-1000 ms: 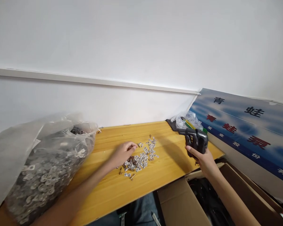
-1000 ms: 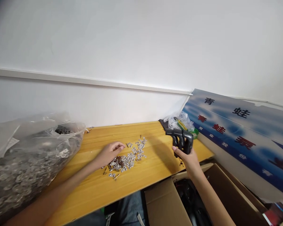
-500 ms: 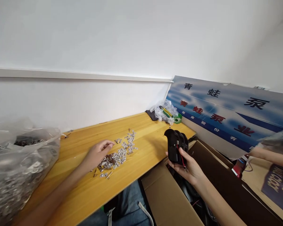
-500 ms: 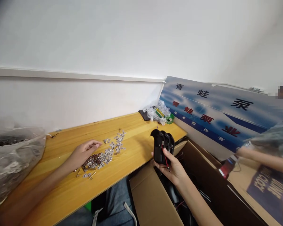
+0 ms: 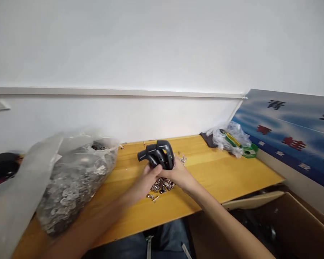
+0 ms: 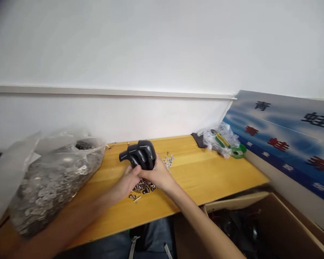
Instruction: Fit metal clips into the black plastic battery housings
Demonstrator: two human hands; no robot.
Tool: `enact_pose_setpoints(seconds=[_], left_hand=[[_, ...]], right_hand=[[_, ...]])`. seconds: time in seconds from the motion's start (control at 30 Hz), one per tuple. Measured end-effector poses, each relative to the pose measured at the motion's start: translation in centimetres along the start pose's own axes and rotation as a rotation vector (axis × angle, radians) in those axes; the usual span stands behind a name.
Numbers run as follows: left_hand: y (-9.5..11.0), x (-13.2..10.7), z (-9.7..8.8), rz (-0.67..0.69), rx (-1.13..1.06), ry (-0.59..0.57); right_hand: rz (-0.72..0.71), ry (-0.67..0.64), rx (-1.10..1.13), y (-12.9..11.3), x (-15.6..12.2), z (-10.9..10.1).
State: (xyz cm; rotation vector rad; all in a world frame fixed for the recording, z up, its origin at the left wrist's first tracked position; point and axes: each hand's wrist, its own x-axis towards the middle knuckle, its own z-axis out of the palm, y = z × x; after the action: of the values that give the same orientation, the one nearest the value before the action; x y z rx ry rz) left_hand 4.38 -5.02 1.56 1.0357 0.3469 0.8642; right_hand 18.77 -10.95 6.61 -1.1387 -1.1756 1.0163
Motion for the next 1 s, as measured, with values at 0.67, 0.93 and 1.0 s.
enact_pose_setpoints(seconds=[0.67,0.93,1.0], left_hand=[[1.9,1.7,-2.1,-0.24,-0.229,0.239],[1.4,0.5,-2.2,-0.145,0.124,0.138],[1.6,0.4,-1.8,-0.109,0.108,0.073]], right_hand=[[0.404,-0.069,0.6,2.3,3.6,-0.5],[0.302,-0.096,0.335,2.2,1.7,1.2],[0.24,-0.079,0.263,2.1,1.1,1.5]])
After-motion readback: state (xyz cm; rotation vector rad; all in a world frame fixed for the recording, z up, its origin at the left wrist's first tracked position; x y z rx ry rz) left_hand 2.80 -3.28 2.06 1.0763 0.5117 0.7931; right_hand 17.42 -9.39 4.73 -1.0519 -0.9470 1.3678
